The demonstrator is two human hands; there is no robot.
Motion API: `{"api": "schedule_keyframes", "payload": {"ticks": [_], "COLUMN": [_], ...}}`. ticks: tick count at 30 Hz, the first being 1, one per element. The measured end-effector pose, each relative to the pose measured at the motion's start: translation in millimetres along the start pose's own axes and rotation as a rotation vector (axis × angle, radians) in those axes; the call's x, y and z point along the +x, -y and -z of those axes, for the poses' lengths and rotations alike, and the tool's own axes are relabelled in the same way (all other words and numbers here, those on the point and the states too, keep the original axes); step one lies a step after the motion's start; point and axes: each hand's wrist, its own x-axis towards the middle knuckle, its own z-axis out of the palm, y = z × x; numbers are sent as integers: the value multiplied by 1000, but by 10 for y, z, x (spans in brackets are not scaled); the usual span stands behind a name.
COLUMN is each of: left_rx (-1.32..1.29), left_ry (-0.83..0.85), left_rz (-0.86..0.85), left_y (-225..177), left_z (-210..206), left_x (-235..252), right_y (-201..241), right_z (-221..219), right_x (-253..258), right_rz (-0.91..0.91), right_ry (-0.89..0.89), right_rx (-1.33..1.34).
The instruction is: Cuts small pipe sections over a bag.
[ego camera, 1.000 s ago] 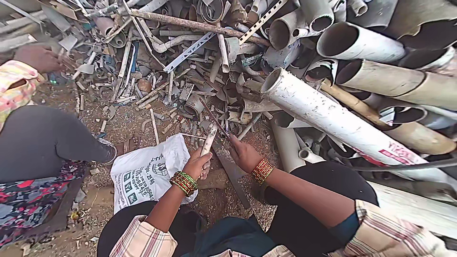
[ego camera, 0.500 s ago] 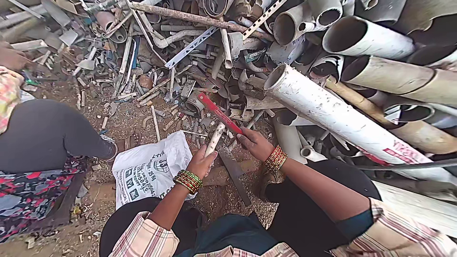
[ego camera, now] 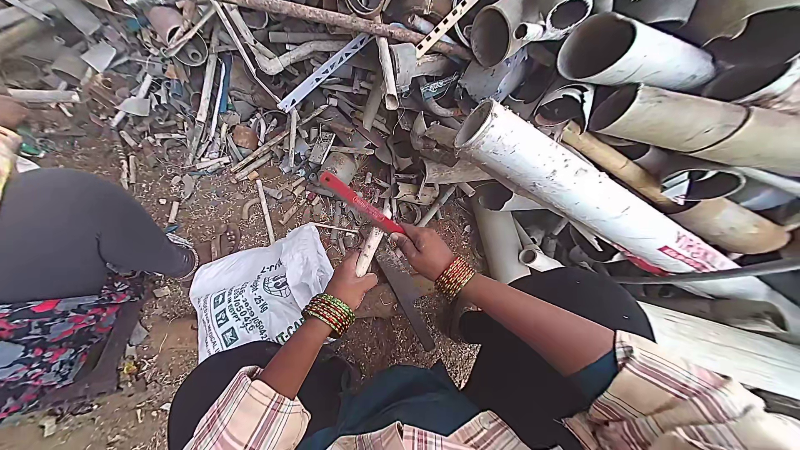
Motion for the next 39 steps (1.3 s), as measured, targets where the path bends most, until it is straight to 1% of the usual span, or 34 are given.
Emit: {"api": "schedule_keyframes", "payload": {"ticks": [1,2,3,6,7,8,10,12,14,16,17,18,21,22,23,26,27,29,31,32,33,35,37,39], "left_rx": [-8,-18,-20,-27,-39,-57,-115,-178,-218,-253,-279,-310,-378,-392,-403,-402,-401,-412,-450,-466,-468,-411,-234,-48], "left_ry": [1,6,9,-4,-4,-1,22,37,38,31,31,39,75,78,71,40,40,62,91,100,98,68,16,8], "left_rz": [-1,10,27,71,73,67,55,69,94,105,106,105,111,122,129,140,141,146,144,152,156,142,102,92], "left_y": [-10,-16,-13,-1,12,22,8,8,19,35,33,27,-18,-18,-12,29,34,23,-8,-12,-6,32,89,90], "left_z": [-10,-26,-40,-30,-22,-26,-52,-86,-81,-49,-44,-46,-72,-88,-99,-75,-62,-66,-86,-94,-101,-94,-54,-28], "left_x": [-12,-27,-34,0,5,1,-32,-72,-65,-45,-46,-56,-111,-131,-136,-83,-71,-79,-112,-134,-141,-99,-32,2], "right_y": [-31,-49,-46,65,85,78,18,-28,9,76,87,74,-39,-57,-53,50,75,55,-40,-65,-65,7,93,98], "right_z": [43,51,22,-107,-122,-110,-36,-42,-136,-225,-221,-195,-78,-80,-105,-221,-222,-157,-92,-88,-103,-151,-189,-133], "right_x": [44,59,40,-31,-36,-27,28,42,-12,-69,-66,-46,64,65,43,-63,-73,-37,48,62,50,-21,-77,-46], "right_rz": [-18,-26,-31,-27,-22,-16,-25,-45,-40,10,26,33,-5,-15,-21,15,26,12,-12,-17,-23,-13,23,5], "right_ry": [-74,-108,-91,95,111,86,-37,-80,4,105,122,101,-99,-123,-105,76,105,68,-72,-106,-97,23,141,149], "right_rx": [-4,-21,-25,-30,-32,-39,-25,-25,-6,-8,-24,-38,-3,-2,6,-1,-23,-52,-22,-29,-34,-41,-82,-112]}}
